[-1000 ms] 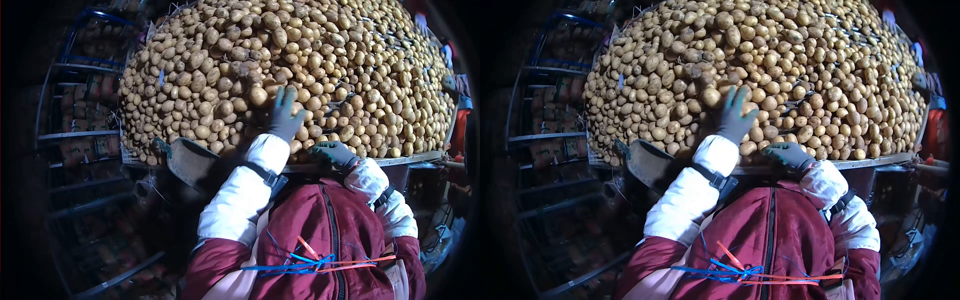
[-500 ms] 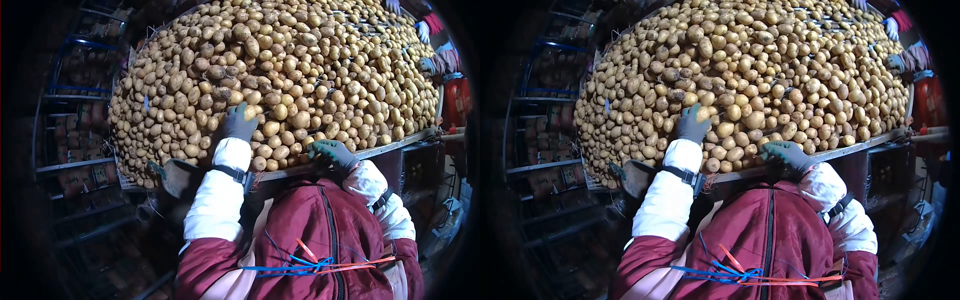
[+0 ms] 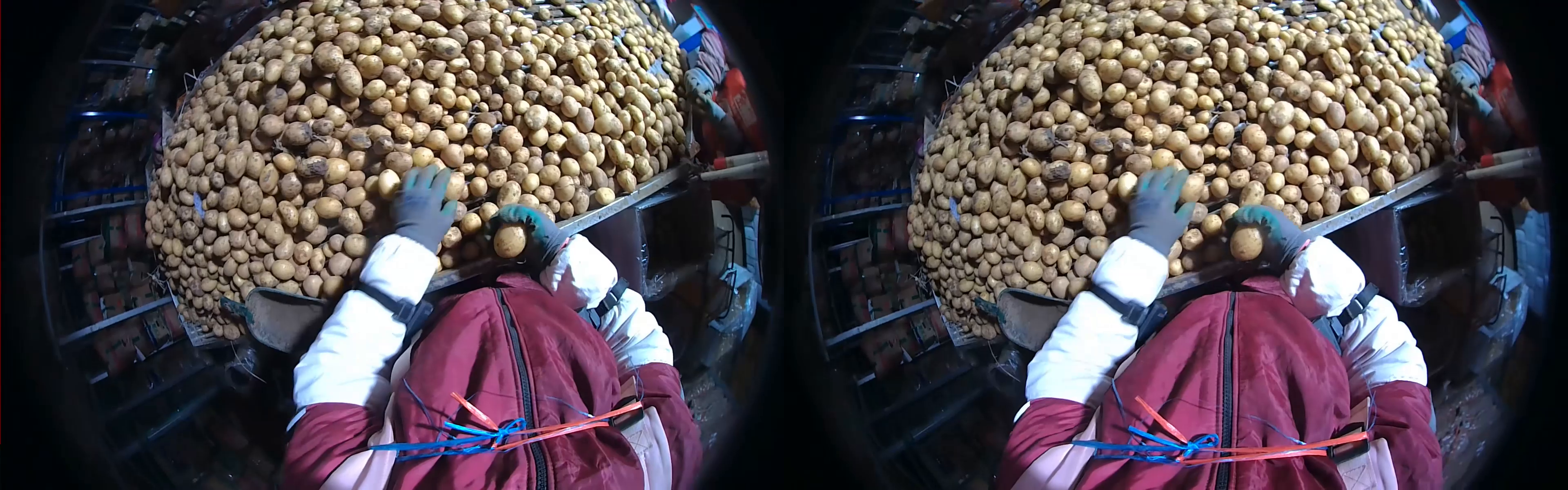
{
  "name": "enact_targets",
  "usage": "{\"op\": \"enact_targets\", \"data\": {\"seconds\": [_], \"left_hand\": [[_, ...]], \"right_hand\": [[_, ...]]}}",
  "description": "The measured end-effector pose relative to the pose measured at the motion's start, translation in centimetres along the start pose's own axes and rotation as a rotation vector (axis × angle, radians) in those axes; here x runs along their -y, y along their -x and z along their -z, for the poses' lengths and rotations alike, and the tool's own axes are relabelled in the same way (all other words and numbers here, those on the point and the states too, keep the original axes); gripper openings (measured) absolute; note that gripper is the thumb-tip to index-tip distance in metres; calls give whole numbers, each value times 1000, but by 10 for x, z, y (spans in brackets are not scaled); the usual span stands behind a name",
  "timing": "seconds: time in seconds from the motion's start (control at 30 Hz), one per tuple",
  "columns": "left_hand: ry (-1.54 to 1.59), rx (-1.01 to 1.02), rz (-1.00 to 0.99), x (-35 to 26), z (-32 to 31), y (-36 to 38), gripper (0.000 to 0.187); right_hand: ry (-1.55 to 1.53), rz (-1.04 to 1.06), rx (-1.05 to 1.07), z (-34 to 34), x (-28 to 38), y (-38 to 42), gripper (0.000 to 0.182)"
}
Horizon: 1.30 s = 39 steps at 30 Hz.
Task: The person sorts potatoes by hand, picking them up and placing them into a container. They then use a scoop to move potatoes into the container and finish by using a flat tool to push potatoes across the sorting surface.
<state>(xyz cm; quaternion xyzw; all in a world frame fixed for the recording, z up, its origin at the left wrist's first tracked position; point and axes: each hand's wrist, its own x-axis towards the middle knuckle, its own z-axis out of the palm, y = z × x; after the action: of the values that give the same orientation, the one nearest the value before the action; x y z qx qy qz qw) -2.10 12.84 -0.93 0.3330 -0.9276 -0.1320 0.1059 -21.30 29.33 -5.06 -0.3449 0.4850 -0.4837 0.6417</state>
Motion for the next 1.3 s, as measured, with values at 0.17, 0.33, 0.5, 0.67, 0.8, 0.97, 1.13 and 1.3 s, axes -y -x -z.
{"op": "enact_targets", "data": {"seconds": [0.17, 0.33, 0.5, 0.67, 0.8, 0.97, 1.13, 1.3], "left_hand": [[279, 132, -9, -20, -16, -39, 60], [331, -185, -8, 43, -11, -34, 55], [229, -267, 348, 85, -15, -39, 55], [420, -95, 107, 25, -19, -30, 35], [2, -273, 112, 99, 7, -50, 39], [-374, 66, 197, 133, 23, -69, 56], [-54, -96, 156, 146, 21, -75, 35], [906, 96, 435, 82, 4, -90, 47]], "right_hand": [[617, 359, -31, -2, 53, 12, 32], [607, 293, 34, 16, 37, 19, 29], [-289, -10, -114, 11, 14, 30, 28], [235, 191, 37, 7, 36, 11, 31], [328, 165, -29, 0, 54, 10, 30], [370, 277, -87, 2, 30, 10, 35], [47, 96, -67, 16, 2, 24, 27], [-869, -294, -221, 2, 7, 82, 30]]}}
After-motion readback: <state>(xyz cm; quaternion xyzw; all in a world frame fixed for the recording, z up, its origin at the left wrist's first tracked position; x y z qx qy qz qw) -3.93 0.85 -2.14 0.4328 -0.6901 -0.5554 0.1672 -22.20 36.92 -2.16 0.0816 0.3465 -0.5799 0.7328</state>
